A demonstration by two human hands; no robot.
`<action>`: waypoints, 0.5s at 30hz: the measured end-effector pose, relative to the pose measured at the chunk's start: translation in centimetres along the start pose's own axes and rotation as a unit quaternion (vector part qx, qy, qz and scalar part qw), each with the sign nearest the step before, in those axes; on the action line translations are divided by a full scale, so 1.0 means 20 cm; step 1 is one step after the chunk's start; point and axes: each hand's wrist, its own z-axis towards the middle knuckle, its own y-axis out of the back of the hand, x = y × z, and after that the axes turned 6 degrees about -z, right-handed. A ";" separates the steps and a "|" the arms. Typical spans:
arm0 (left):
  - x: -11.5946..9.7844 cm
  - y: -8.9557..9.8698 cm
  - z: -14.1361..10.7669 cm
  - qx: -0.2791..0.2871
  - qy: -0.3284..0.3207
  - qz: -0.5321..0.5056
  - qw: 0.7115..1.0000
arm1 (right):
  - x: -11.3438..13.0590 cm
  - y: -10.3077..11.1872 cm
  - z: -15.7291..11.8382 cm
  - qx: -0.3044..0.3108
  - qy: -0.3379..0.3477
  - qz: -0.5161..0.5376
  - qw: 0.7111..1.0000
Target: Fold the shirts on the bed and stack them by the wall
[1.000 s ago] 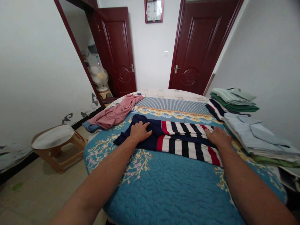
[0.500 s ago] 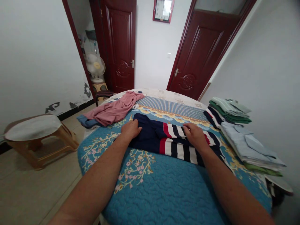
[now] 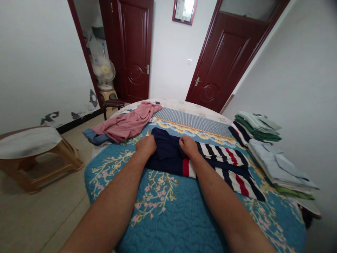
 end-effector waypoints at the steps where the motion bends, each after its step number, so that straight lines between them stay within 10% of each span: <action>1: 0.00 0.00 0.00 -0.001 -0.003 0.001 1.000 | 0.00 0.00 0.00 0.000 -0.004 -0.006 1.000; 15: 0.00 0.01 0.02 0.008 -0.001 0.016 1.000 | -0.03 0.01 0.04 0.028 0.027 -0.015 0.999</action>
